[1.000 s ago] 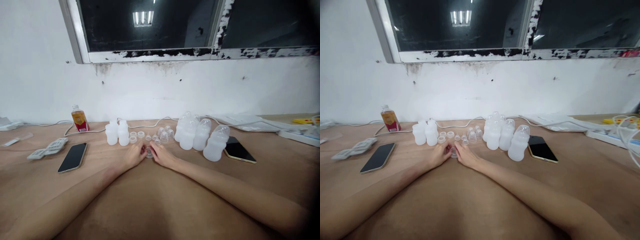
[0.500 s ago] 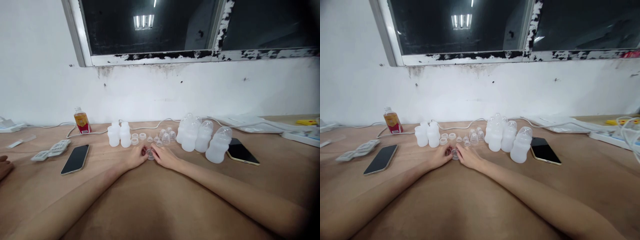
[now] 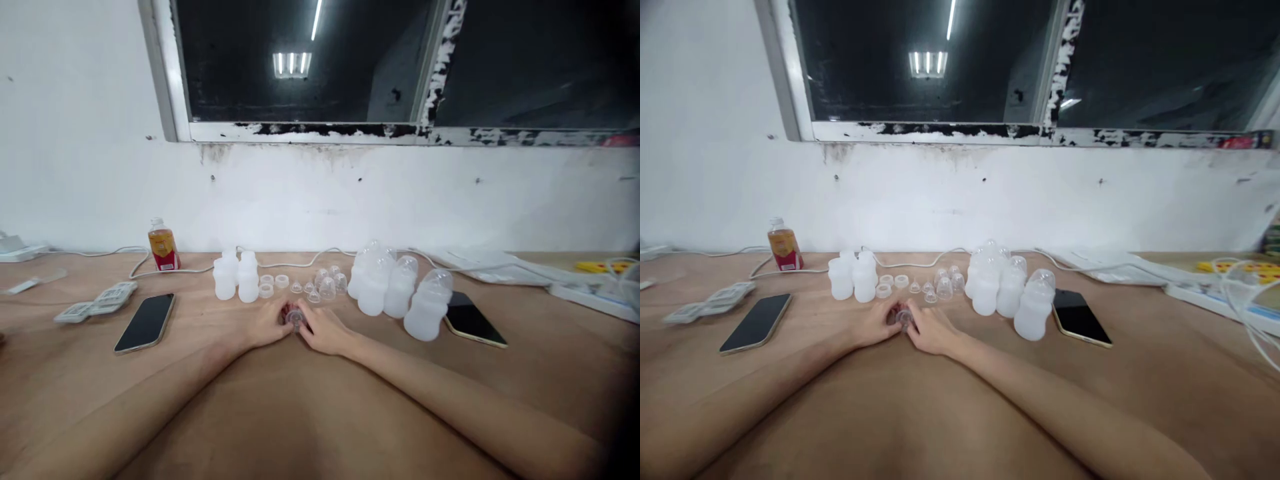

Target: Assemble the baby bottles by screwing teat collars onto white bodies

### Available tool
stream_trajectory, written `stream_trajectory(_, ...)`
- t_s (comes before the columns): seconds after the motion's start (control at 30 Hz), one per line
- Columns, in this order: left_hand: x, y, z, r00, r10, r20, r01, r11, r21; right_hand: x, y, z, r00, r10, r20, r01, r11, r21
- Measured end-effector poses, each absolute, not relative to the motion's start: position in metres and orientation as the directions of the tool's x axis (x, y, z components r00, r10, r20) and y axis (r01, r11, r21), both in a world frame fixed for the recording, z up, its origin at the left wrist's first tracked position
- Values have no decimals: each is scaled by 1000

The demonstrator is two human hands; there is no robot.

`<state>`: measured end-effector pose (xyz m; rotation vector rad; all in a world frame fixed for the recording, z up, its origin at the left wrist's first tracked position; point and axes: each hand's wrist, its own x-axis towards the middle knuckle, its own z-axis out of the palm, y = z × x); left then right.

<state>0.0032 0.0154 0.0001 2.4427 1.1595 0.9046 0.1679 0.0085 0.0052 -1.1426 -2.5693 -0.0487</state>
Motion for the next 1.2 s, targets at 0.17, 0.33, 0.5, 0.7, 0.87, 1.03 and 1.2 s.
stream_trajectory(0.17, 3, 17, -1, 491, 772, 403, 593, -635, 495, 168, 9, 6, -628, 724, 284, 728, 676, -115)
stream_trajectory(0.33, 3, 15, -1, 493, 773, 400, 586, -635, 503, 167, 8, 8, -622, 735, 270, 738, 666, -111)
stream_trajectory(0.5, 5, 17, -3, 468, 791, 395, 586, -612, 531, 165, 8, 8, -614, 740, 275, 746, 658, -104)
stream_trajectory(0.7, 3, 20, -3, 465, 802, 376, 559, -595, 578, 165, 8, 7, -619, 734, 281, 725, 671, -154)
stream_trajectory(0.87, 1, 20, -2, 480, 788, 385, 527, -610, 592, 165, 6, 9, -603, 748, 276, 735, 656, -171)
stream_trajectory(1.03, 1, 24, -7, 473, 791, 388, 496, -603, 625, 164, 6, 10, -608, 746, 272, 730, 660, -176)
stream_trajectory(1.2, 2, 24, -8, 468, 804, 366, 510, -584, 631, 165, 10, 6, -611, 737, 287, 722, 668, -179)
